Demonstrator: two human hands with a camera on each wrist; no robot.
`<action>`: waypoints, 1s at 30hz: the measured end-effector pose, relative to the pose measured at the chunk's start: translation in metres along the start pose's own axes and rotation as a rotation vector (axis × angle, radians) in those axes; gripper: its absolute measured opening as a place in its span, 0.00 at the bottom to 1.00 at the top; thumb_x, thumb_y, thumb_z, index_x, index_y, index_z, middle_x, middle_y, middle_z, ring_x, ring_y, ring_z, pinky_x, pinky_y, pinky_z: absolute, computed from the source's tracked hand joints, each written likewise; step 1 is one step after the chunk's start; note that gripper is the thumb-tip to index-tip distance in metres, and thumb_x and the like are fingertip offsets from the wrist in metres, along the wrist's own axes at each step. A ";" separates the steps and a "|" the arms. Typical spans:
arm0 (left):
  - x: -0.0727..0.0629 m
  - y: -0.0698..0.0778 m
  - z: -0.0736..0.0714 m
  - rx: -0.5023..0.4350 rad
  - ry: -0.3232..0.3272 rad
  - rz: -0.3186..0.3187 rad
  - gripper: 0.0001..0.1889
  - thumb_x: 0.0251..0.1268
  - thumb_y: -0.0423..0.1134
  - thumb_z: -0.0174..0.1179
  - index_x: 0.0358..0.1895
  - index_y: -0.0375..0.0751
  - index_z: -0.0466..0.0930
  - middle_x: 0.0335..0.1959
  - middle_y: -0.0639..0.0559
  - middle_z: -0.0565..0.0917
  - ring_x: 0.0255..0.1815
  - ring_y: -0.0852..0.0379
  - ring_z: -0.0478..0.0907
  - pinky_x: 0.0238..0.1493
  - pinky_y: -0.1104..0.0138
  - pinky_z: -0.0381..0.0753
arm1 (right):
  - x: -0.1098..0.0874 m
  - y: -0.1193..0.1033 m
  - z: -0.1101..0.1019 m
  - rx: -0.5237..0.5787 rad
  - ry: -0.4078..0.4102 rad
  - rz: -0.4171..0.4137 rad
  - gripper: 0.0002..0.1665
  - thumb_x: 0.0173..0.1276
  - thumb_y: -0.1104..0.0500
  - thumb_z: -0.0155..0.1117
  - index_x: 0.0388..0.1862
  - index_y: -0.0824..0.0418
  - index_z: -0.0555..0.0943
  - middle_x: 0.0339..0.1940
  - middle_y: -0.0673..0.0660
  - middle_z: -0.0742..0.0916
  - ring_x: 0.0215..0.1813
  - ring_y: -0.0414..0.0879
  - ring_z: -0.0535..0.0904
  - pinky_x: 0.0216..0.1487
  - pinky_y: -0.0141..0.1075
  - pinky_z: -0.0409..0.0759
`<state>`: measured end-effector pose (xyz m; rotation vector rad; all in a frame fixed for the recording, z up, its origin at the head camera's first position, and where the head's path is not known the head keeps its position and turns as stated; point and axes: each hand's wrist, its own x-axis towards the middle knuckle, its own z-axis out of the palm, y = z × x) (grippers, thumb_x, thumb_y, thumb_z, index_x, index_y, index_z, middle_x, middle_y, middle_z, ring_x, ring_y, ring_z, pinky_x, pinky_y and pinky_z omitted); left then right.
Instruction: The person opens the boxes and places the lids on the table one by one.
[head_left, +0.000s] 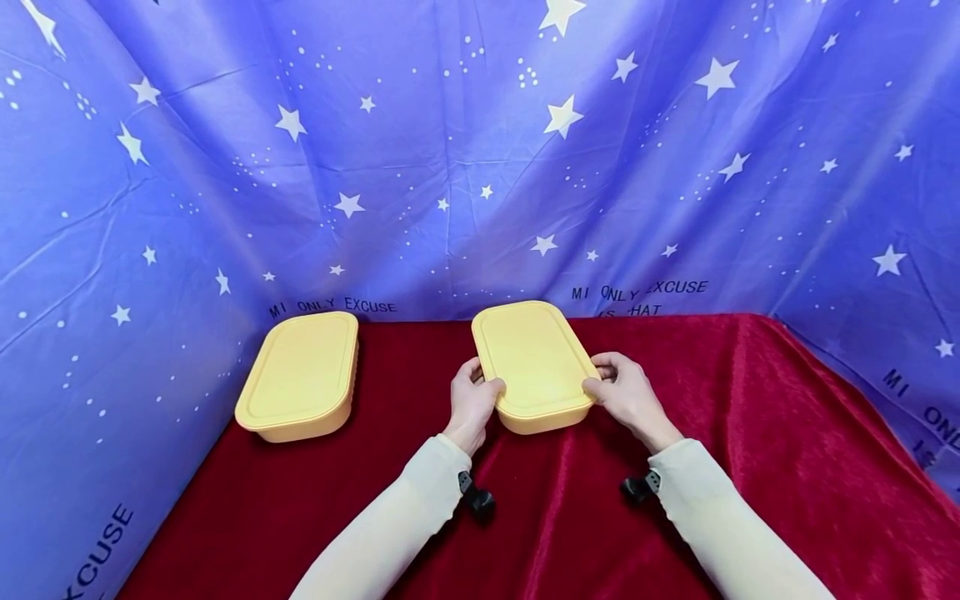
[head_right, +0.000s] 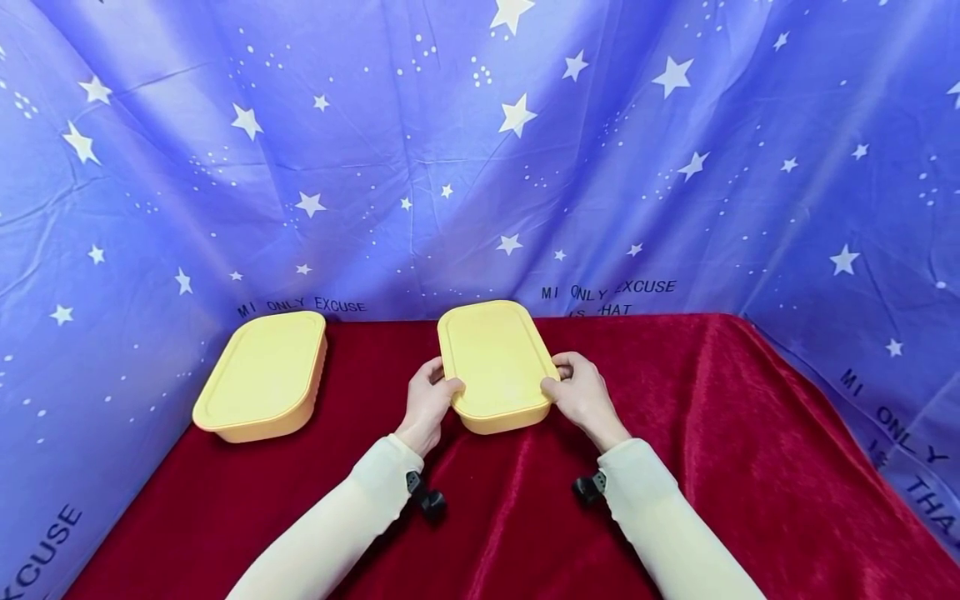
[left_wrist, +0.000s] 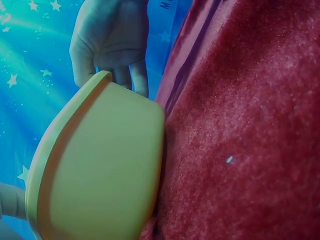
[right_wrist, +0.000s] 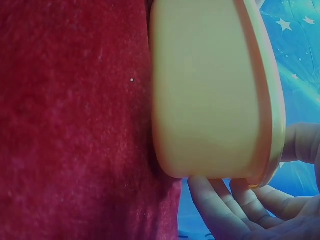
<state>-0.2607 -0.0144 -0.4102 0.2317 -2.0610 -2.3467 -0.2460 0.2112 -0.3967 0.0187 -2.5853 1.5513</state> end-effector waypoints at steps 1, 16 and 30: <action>0.000 0.000 0.000 0.002 -0.001 0.001 0.34 0.48 0.22 0.55 0.66 0.33 0.65 0.59 0.39 0.72 0.58 0.48 0.74 0.51 0.62 0.78 | 0.000 0.000 0.000 0.003 0.001 0.000 0.24 0.57 0.69 0.58 0.54 0.74 0.72 0.39 0.65 0.79 0.34 0.47 0.76 0.31 0.32 0.80; 0.001 -0.003 0.011 0.002 -0.013 0.005 0.35 0.46 0.22 0.54 0.66 0.34 0.66 0.60 0.40 0.73 0.58 0.49 0.74 0.51 0.63 0.78 | -0.004 0.003 -0.008 -0.011 0.018 0.004 0.23 0.58 0.69 0.58 0.54 0.74 0.72 0.40 0.66 0.79 0.33 0.45 0.77 0.30 0.31 0.80; 0.000 -0.004 0.020 0.005 -0.038 0.001 0.34 0.49 0.22 0.55 0.66 0.35 0.66 0.58 0.41 0.74 0.55 0.50 0.75 0.49 0.64 0.79 | -0.007 0.007 -0.018 -0.020 0.031 -0.002 0.23 0.58 0.69 0.59 0.54 0.75 0.72 0.39 0.65 0.80 0.31 0.44 0.77 0.30 0.31 0.79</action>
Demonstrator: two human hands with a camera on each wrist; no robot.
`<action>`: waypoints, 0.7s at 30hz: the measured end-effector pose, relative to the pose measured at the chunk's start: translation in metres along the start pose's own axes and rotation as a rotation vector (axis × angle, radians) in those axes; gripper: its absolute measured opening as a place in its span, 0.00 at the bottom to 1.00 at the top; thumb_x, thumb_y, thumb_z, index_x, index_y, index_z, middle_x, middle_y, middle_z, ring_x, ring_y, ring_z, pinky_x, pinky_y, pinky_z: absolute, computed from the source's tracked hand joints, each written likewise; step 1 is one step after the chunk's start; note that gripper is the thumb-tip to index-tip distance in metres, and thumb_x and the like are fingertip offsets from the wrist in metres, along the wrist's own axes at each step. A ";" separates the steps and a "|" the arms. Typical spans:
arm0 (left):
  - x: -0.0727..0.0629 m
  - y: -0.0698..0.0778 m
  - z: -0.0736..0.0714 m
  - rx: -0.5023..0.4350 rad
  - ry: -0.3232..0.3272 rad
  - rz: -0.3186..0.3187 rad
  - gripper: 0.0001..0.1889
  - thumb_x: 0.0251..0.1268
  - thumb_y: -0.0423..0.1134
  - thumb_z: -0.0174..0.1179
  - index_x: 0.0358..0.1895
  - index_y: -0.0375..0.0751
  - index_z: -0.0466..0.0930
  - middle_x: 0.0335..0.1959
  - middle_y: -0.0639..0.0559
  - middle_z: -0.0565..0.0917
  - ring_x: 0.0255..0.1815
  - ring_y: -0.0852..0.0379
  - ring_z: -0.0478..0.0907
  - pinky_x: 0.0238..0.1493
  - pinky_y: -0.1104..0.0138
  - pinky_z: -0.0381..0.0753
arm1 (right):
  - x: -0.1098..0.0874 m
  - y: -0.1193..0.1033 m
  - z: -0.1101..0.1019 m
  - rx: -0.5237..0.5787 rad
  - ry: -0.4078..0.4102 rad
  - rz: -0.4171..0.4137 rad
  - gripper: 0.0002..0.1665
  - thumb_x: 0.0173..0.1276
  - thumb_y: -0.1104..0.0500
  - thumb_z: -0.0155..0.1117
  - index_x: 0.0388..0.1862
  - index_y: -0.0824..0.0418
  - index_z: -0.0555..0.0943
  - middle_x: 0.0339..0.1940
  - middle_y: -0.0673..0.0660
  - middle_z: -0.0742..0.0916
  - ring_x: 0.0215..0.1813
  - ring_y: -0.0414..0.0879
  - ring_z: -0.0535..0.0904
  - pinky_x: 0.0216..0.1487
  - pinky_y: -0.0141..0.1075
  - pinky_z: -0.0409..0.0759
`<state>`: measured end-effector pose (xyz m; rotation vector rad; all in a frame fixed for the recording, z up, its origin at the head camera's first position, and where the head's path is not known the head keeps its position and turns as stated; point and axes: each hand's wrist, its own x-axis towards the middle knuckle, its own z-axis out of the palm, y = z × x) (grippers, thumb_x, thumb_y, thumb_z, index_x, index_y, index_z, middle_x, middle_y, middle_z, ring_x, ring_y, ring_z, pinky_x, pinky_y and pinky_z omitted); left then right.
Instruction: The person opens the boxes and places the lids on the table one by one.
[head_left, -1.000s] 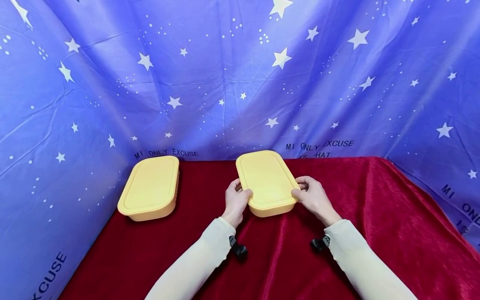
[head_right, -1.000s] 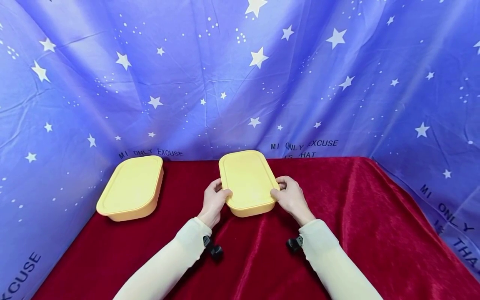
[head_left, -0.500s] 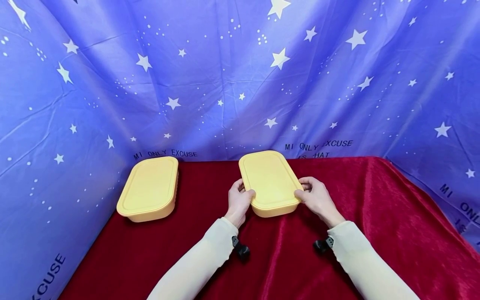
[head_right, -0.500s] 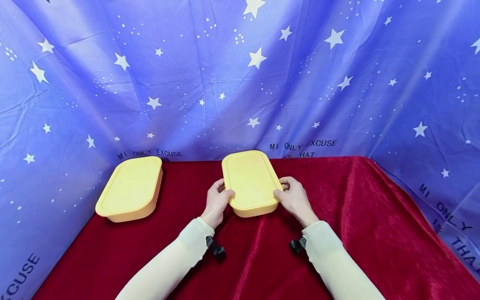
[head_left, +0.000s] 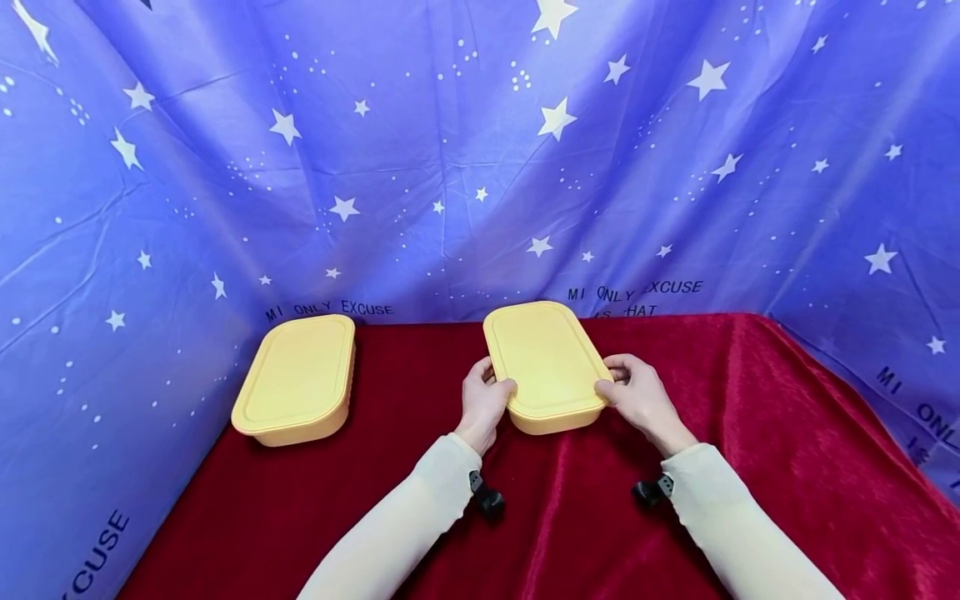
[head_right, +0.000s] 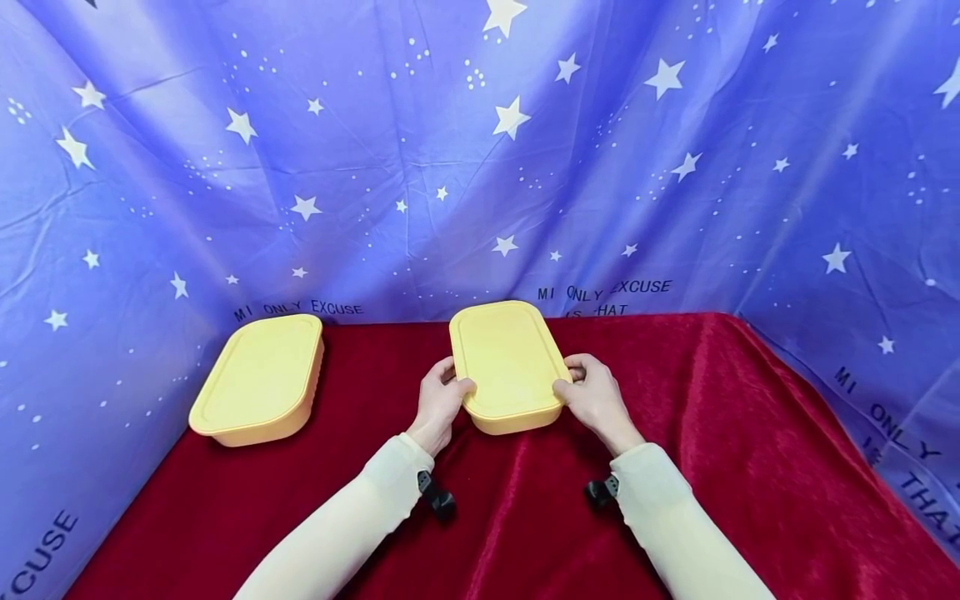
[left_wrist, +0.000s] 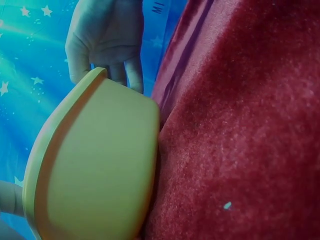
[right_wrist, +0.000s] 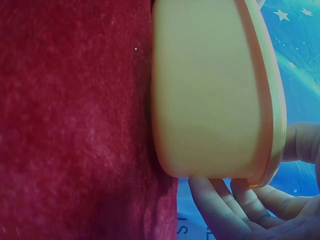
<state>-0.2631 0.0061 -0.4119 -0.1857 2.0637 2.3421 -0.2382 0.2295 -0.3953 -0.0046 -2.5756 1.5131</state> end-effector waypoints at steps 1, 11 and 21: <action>0.000 0.000 0.001 -0.001 -0.002 0.002 0.34 0.49 0.21 0.54 0.66 0.35 0.66 0.58 0.41 0.74 0.55 0.50 0.75 0.49 0.64 0.79 | 0.000 0.000 -0.001 0.000 0.001 0.000 0.23 0.58 0.69 0.59 0.54 0.75 0.72 0.39 0.65 0.80 0.31 0.44 0.77 0.30 0.31 0.79; 0.000 -0.001 0.007 0.008 -0.008 0.008 0.35 0.48 0.22 0.55 0.66 0.34 0.66 0.57 0.40 0.74 0.56 0.50 0.75 0.49 0.64 0.79 | -0.002 0.003 -0.007 0.008 0.005 -0.005 0.23 0.58 0.70 0.59 0.54 0.76 0.71 0.39 0.66 0.80 0.31 0.44 0.77 0.29 0.31 0.79; 0.001 -0.001 0.013 0.013 -0.025 0.012 0.34 0.48 0.22 0.55 0.65 0.34 0.66 0.57 0.41 0.74 0.54 0.50 0.76 0.49 0.64 0.79 | -0.002 0.005 -0.013 0.013 0.013 -0.002 0.24 0.57 0.70 0.59 0.54 0.77 0.72 0.39 0.66 0.80 0.31 0.42 0.77 0.29 0.31 0.80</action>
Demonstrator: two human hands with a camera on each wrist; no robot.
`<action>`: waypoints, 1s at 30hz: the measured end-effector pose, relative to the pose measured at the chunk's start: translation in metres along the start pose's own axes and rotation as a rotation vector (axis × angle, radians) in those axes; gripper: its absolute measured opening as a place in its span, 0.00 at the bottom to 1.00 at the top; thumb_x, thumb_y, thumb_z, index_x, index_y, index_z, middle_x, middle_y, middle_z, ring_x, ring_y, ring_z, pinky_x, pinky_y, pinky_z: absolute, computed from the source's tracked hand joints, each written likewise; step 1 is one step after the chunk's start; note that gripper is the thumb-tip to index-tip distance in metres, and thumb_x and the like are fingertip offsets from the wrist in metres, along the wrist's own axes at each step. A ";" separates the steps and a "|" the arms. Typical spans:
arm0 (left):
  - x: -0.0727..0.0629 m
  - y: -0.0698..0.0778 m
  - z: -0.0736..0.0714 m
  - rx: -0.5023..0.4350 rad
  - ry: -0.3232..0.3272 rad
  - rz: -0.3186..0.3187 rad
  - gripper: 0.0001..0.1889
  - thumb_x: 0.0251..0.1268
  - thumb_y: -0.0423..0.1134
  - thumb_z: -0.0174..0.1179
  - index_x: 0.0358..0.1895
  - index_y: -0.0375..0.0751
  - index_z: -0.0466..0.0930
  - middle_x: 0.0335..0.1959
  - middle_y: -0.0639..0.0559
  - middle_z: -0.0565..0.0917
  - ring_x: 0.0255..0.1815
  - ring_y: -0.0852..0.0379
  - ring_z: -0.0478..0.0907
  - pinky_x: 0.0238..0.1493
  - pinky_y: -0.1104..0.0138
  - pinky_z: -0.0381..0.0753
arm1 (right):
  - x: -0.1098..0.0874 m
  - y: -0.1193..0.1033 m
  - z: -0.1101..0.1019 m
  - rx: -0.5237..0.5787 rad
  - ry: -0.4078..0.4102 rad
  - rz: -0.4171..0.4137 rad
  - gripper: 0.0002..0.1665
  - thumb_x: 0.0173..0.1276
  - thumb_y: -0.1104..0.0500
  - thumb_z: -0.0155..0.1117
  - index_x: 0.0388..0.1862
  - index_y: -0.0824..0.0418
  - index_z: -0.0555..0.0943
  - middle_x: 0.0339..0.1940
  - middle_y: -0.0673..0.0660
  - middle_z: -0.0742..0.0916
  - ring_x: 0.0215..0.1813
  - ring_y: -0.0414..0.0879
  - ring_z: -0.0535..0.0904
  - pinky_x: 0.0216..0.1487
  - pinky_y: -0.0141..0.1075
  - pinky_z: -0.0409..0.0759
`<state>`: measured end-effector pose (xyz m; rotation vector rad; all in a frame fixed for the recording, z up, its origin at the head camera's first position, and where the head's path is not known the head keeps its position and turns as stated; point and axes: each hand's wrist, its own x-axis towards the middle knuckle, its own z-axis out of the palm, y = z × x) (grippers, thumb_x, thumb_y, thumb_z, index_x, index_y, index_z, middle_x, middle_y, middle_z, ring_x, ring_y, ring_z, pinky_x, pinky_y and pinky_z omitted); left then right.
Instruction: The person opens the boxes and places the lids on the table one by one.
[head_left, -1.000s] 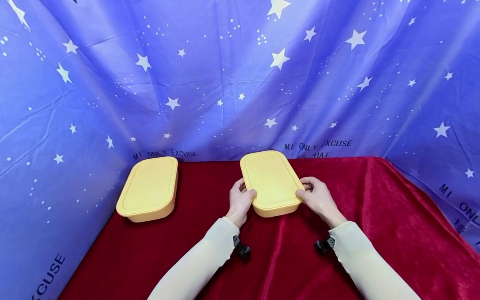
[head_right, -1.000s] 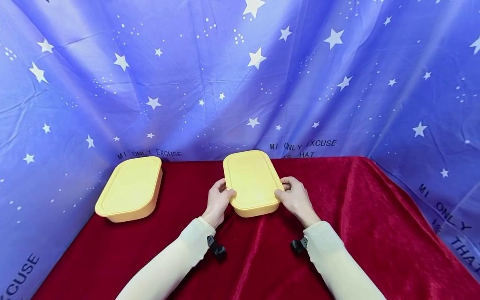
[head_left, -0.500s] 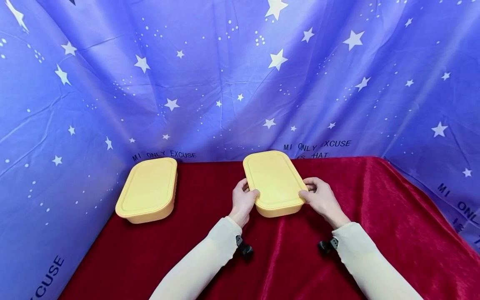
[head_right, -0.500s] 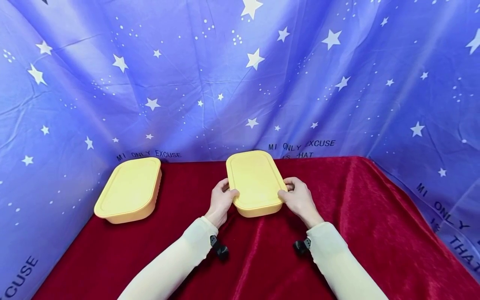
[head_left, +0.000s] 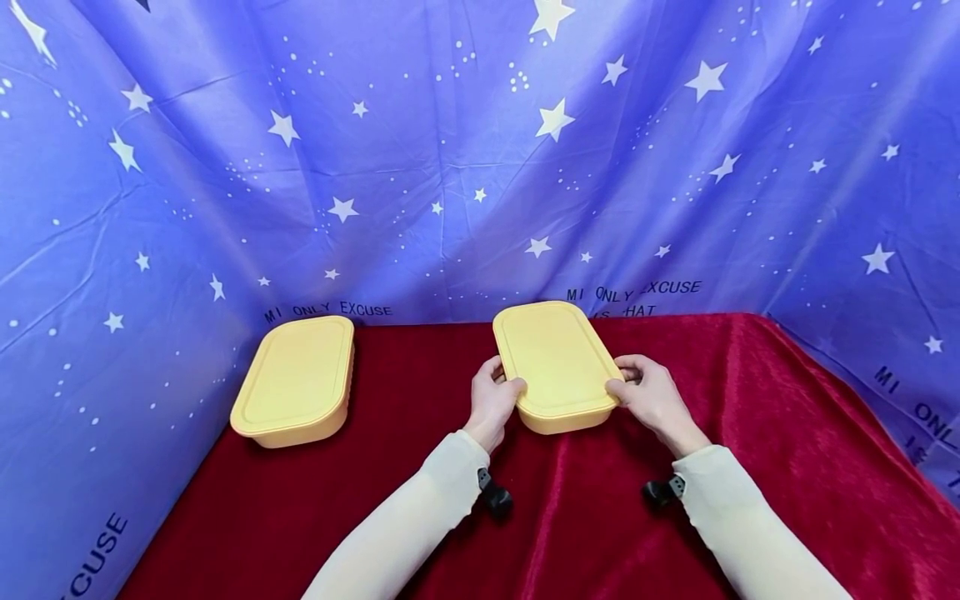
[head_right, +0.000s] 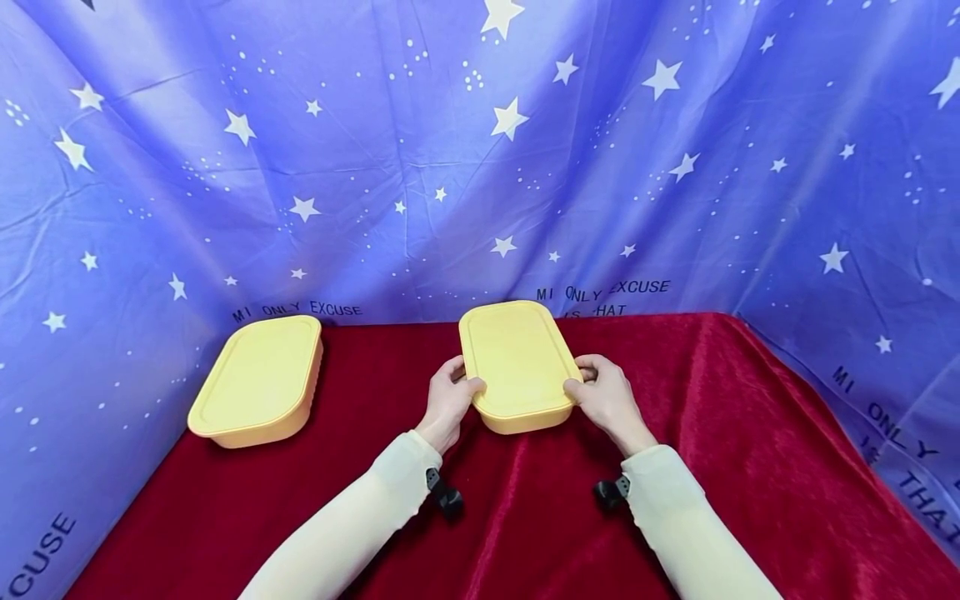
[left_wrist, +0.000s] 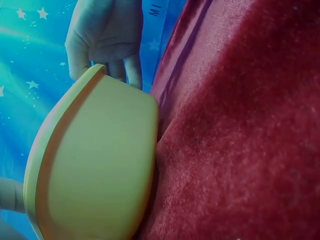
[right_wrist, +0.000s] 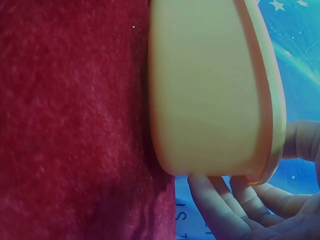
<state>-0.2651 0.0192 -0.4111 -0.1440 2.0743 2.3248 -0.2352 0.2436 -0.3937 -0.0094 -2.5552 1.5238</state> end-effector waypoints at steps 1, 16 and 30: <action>0.000 0.000 0.001 0.001 -0.002 0.005 0.34 0.47 0.21 0.55 0.65 0.33 0.66 0.57 0.40 0.75 0.53 0.50 0.76 0.48 0.64 0.79 | 0.000 0.000 -0.001 -0.001 0.000 0.001 0.25 0.58 0.70 0.59 0.55 0.77 0.72 0.39 0.66 0.80 0.31 0.42 0.77 0.29 0.31 0.80; 0.002 -0.001 0.012 0.011 -0.021 0.005 0.34 0.47 0.21 0.55 0.65 0.34 0.67 0.57 0.41 0.74 0.53 0.50 0.76 0.48 0.64 0.80 | 0.000 0.003 -0.013 -0.003 0.001 0.007 0.26 0.58 0.69 0.58 0.56 0.77 0.71 0.40 0.66 0.80 0.30 0.40 0.77 0.30 0.32 0.80; 0.002 0.000 0.024 0.008 -0.020 0.008 0.35 0.46 0.21 0.56 0.65 0.33 0.67 0.57 0.41 0.74 0.53 0.51 0.76 0.49 0.65 0.79 | -0.001 0.009 -0.021 -0.020 0.020 0.007 0.26 0.57 0.69 0.57 0.56 0.77 0.71 0.39 0.66 0.79 0.29 0.39 0.77 0.29 0.32 0.80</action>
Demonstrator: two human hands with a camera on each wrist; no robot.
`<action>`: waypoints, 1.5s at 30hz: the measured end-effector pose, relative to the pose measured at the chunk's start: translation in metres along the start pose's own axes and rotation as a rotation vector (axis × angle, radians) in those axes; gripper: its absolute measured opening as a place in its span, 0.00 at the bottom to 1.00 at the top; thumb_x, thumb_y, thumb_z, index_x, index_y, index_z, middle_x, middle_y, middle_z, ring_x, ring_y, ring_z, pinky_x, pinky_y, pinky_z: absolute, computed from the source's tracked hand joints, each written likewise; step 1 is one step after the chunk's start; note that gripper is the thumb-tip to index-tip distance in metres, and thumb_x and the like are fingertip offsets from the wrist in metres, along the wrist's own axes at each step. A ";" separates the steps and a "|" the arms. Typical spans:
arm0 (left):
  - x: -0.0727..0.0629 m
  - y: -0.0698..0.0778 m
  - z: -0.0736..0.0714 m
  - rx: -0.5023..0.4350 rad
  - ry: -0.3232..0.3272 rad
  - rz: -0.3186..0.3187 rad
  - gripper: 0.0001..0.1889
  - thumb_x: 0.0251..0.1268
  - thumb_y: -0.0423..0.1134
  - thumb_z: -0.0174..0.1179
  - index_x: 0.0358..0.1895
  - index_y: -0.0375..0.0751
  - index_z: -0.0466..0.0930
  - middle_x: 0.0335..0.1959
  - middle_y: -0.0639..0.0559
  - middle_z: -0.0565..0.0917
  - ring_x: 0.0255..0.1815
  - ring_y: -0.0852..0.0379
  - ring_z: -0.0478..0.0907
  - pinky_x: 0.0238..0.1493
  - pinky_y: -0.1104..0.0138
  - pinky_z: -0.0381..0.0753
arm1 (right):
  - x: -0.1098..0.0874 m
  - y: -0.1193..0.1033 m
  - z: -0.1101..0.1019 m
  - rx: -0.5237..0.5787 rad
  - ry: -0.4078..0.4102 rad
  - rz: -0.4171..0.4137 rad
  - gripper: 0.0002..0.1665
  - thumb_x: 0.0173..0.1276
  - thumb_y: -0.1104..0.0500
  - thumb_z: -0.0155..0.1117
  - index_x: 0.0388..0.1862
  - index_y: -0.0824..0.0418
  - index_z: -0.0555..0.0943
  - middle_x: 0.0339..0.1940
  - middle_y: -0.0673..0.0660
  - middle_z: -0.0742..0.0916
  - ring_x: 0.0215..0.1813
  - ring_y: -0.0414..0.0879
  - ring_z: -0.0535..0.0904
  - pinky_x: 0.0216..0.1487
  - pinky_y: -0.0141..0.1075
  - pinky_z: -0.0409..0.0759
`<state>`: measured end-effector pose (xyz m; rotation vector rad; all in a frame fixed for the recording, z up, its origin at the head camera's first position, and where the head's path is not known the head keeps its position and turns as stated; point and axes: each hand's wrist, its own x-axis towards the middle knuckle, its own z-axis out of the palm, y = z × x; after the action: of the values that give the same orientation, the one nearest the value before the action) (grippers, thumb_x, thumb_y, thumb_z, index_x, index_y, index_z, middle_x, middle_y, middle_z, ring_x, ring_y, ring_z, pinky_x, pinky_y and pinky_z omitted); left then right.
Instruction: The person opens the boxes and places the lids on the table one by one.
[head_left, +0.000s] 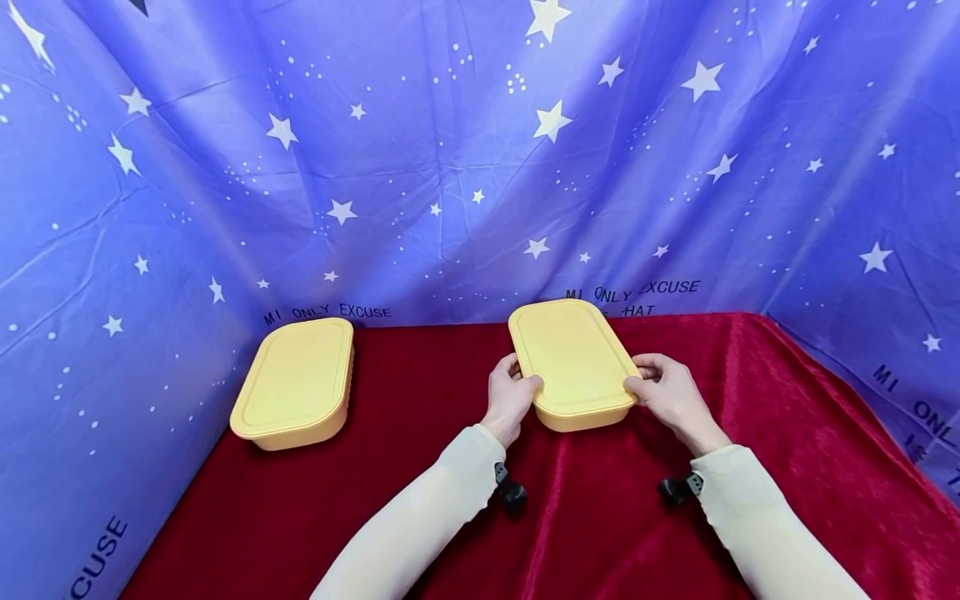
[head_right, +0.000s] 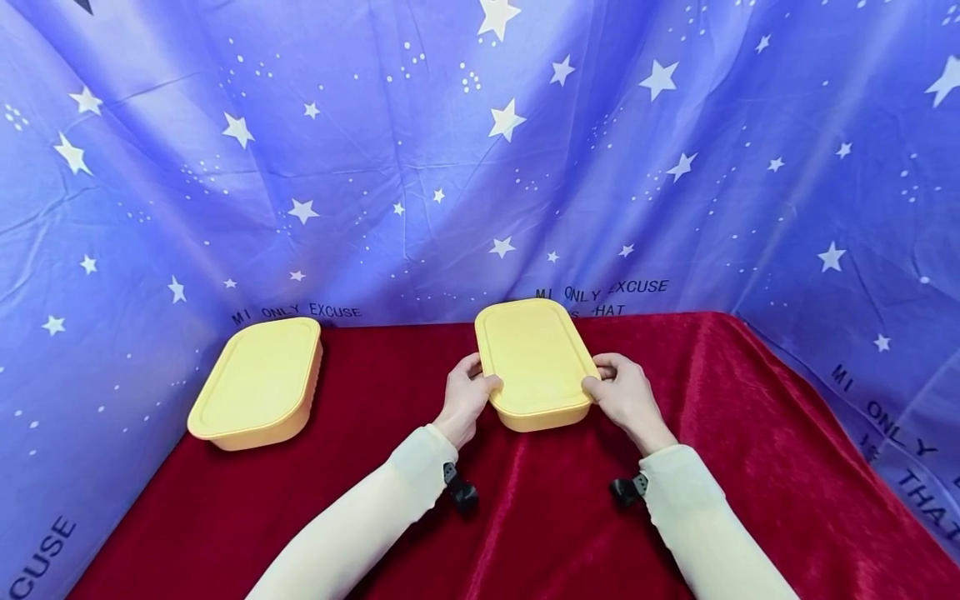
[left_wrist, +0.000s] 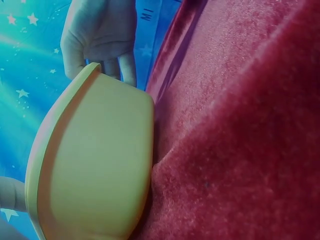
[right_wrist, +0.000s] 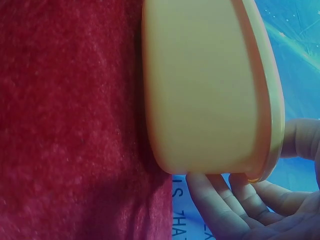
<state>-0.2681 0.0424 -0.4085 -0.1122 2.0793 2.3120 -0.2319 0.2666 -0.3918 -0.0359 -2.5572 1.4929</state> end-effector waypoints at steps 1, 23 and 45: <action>0.000 0.000 0.001 0.001 0.001 0.001 0.35 0.46 0.21 0.56 0.65 0.33 0.67 0.57 0.42 0.74 0.53 0.51 0.76 0.49 0.65 0.79 | 0.000 0.000 0.000 0.002 0.002 -0.001 0.26 0.57 0.69 0.57 0.56 0.77 0.71 0.39 0.66 0.80 0.29 0.38 0.76 0.29 0.31 0.80; 0.002 -0.002 0.014 0.003 -0.007 -0.012 0.34 0.46 0.20 0.56 0.64 0.35 0.68 0.54 0.45 0.76 0.49 0.54 0.78 0.46 0.65 0.80 | 0.000 0.004 -0.011 -0.027 0.010 0.004 0.27 0.57 0.68 0.56 0.57 0.78 0.70 0.40 0.67 0.79 0.29 0.39 0.77 0.29 0.32 0.81; 0.003 -0.004 0.030 0.019 -0.016 -0.019 0.34 0.46 0.21 0.58 0.64 0.36 0.69 0.53 0.46 0.76 0.46 0.54 0.77 0.45 0.65 0.80 | -0.005 0.011 -0.024 -0.031 0.028 0.014 0.27 0.58 0.68 0.56 0.57 0.78 0.70 0.40 0.67 0.79 0.28 0.37 0.77 0.29 0.31 0.80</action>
<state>-0.2721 0.0729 -0.4094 -0.1116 2.0826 2.2741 -0.2238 0.2922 -0.3910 -0.0780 -2.5629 1.4469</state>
